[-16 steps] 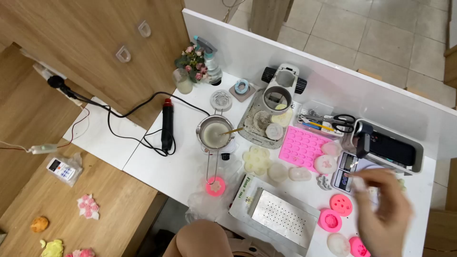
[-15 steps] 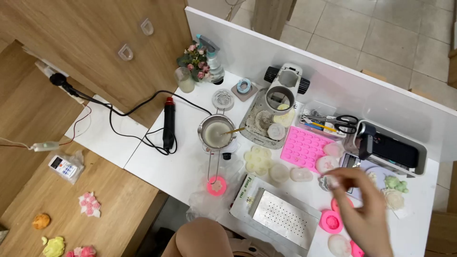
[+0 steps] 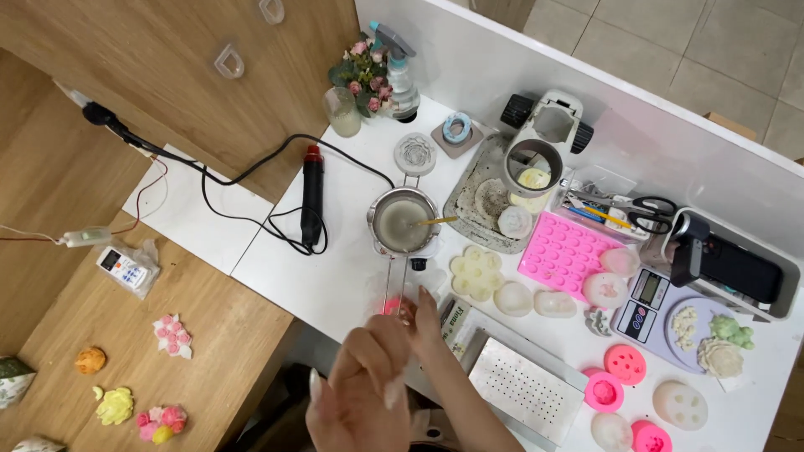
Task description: Melting and stirring wax in a pot on a portable heating element for candle making.
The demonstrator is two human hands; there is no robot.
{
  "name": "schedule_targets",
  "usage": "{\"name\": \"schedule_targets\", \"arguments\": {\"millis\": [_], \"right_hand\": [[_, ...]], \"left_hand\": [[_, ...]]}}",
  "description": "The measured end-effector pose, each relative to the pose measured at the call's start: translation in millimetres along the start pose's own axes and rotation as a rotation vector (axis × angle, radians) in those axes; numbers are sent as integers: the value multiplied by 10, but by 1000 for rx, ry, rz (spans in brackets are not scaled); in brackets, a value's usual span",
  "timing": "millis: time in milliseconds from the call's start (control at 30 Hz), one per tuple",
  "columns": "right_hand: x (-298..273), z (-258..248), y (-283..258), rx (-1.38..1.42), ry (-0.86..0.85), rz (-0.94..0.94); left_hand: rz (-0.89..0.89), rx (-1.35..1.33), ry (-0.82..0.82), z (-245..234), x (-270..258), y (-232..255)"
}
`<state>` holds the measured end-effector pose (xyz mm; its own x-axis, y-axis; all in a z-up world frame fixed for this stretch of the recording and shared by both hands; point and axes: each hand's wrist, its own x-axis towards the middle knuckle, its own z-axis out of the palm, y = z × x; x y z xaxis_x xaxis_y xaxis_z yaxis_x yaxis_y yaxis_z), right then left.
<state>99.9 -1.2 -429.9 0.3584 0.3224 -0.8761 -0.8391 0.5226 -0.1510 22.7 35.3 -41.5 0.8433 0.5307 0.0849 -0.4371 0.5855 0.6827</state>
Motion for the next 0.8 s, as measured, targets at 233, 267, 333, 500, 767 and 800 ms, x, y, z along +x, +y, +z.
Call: {"name": "schedule_targets", "arguments": {"millis": [233, 267, 333, 500, 767, 800], "right_hand": [[-72, 378, -119, -320, 61, -291], [-56, 420, -142, -317, 66, -293], [-27, 526, -82, -412, 189, -314], [110, 577, -132, -291, 192, -287], [934, 121, -298, -26, -80, -182], [999, 103, -327, 113, -160, -117]], "left_hand": [[146, 371, 370, -902, -38, 147], [140, 368, 368, -956, -6, 147], [100, 373, 460, -1107, 53, 216], [-49, 391, 429, -1444, 139, 306], [-84, 517, 342, -1710, 439, 279], [-113, 528, 299, -1702, 502, 270]]}}
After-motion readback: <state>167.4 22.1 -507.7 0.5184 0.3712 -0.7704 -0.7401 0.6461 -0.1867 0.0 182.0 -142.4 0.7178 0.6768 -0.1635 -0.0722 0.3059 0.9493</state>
